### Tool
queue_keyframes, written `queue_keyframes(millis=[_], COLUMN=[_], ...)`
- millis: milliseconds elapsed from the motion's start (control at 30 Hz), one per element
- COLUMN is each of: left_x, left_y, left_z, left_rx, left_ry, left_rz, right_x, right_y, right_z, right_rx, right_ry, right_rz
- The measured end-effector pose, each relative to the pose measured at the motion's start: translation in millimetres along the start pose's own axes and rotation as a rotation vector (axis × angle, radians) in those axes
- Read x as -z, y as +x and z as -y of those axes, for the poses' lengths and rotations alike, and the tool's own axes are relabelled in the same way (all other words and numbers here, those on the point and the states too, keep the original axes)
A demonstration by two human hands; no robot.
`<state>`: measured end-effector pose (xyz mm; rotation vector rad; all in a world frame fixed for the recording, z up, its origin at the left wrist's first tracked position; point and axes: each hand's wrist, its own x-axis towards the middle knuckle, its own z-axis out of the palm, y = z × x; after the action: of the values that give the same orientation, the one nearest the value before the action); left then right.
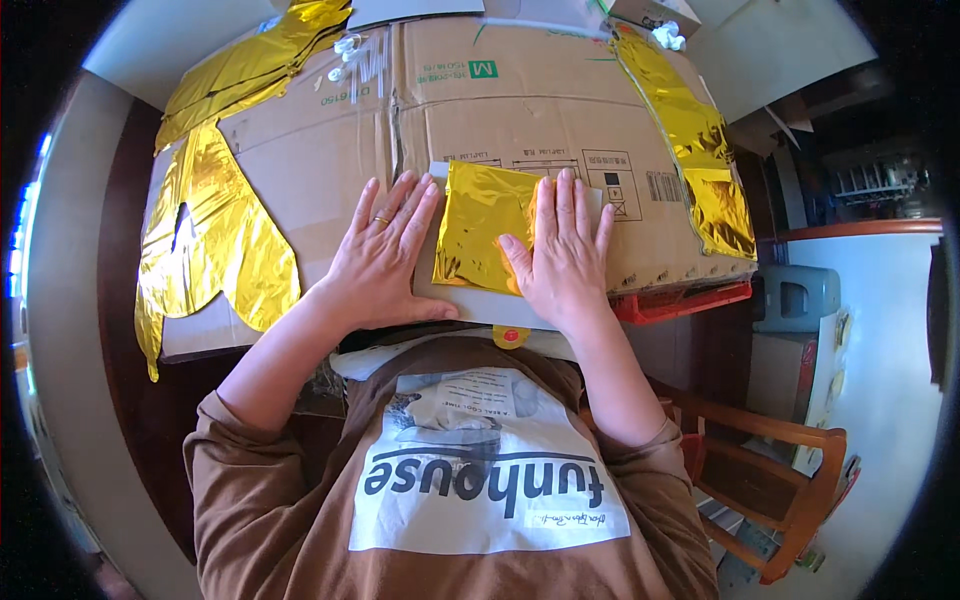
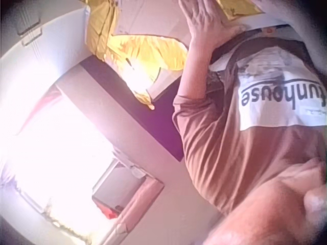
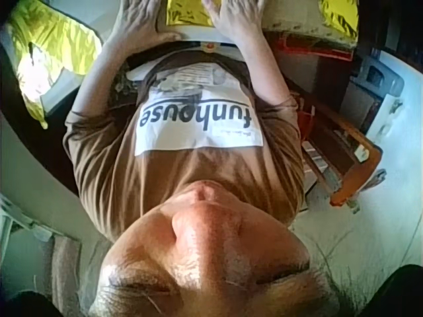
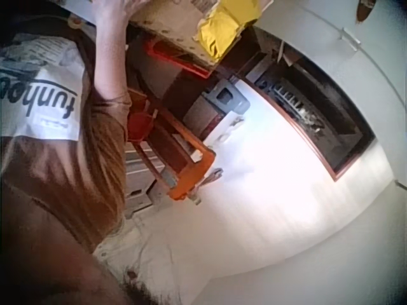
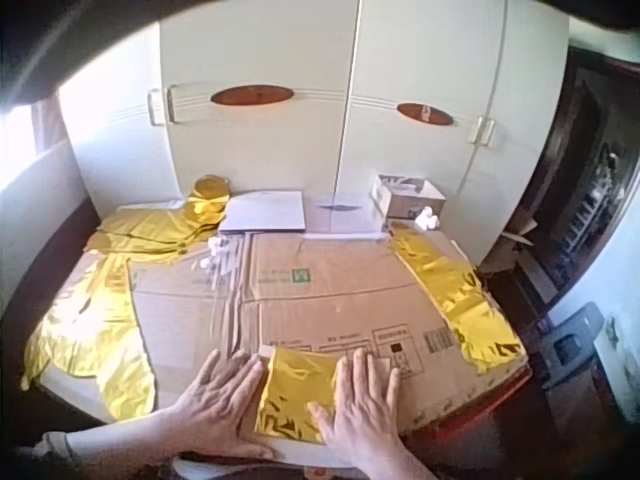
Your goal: Folding and flattening gold foil balloons onto cardboard inserts for packaging.
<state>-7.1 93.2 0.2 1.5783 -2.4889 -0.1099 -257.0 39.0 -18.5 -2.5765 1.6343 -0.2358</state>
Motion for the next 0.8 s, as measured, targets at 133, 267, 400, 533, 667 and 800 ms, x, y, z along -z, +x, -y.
queue_keyframes(millis=[133, 267, 400, 533, 667, 800], left_x=[3.3, 5.9, 6.1, 14.2, 30.1, -10.6], left_y=[0.9, 2.8, 2.6, 5.2, 29.2, 68.2], left_z=[-2.6, -4.2, -5.9, -13.0, -38.4, -58.0], left_rx=[0.035, 0.073, 0.083, 0.127, 0.039, -0.067], left_ry=[0.012, 0.001, -0.004, -0.007, -0.087, -0.104], left_rz=[0.029, 0.086, 0.086, 0.131, 0.033, -0.154], right_x=[-0.1, 3.3, -1.3, -3.7, -2.8, -6.4], right_y=[-0.1, 1.6, 2.3, 2.6, 1.0, 1.8], right_z=[-0.4, -0.9, -3.5, -5.0, -4.0, -6.7], right_rx=[0.002, -0.004, 0.01, 0.015, 0.004, 0.019], right_ry=[-0.003, 0.007, 0.024, 0.013, 0.034, 0.006], right_rz=[0.003, 0.028, 0.0, -0.008, -0.008, -0.02])
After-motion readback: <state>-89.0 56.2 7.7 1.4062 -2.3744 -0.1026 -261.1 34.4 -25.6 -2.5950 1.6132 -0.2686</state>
